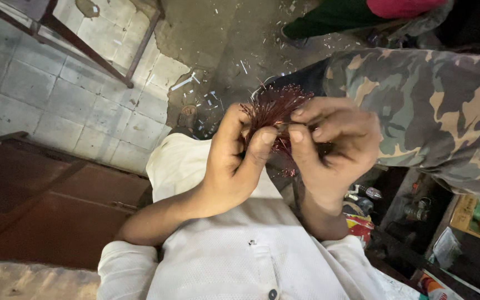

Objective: The person holds a bundle of copper wire strands and uses both hands to separate and untangle them. The person repeatedly pulls and adjusts the strands to loosen the bundle.

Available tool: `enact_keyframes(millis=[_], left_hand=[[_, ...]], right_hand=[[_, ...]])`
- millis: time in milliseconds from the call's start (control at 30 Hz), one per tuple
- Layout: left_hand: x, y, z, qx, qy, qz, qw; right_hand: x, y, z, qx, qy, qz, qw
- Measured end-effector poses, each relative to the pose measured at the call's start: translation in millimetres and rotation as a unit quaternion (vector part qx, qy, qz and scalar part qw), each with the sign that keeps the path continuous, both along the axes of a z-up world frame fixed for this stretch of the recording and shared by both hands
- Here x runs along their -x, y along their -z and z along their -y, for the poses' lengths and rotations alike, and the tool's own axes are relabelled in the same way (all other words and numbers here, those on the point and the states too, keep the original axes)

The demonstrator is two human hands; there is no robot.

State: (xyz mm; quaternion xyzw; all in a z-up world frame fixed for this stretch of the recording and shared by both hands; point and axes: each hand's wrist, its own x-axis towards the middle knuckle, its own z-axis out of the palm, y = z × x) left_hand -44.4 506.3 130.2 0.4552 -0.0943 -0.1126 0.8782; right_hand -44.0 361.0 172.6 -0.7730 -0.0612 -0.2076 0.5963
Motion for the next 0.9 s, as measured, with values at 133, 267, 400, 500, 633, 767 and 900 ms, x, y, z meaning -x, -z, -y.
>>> enact_keyframes(millis=[133,267,400,500,633,767,900], left_hand=[[2,-1,-7,-0.003,-0.014,0.007,1.0],[3,-1,-10,0.012,-0.015,-0.008,1.0],[7,1,-14,0.021,-0.021,-0.001,1.0],[8,1,-15,0.024,-0.018,-0.001,1.0],[8,0,-18,0.021,-0.011,0.011,1.0],[9,1,-20,0.008,-0.012,0.013,1.0],[10,2,-20,0.008,-0.014,0.013,1.0]], right_hand=[[-8,-12,-10,-0.006,0.013,-0.015,1.0],[-12,-16,-12,0.078,-0.018,-0.008,0.997],[-5,-7,-18,0.022,-0.031,0.024,0.999],[-6,-3,-15,0.01,-0.041,0.027,0.999],[-2,-11,-11,0.017,-0.054,0.007,0.998],[1,-14,-12,0.074,-0.069,0.0,0.995],[2,-14,-18,0.063,-0.049,-0.004,0.997]])
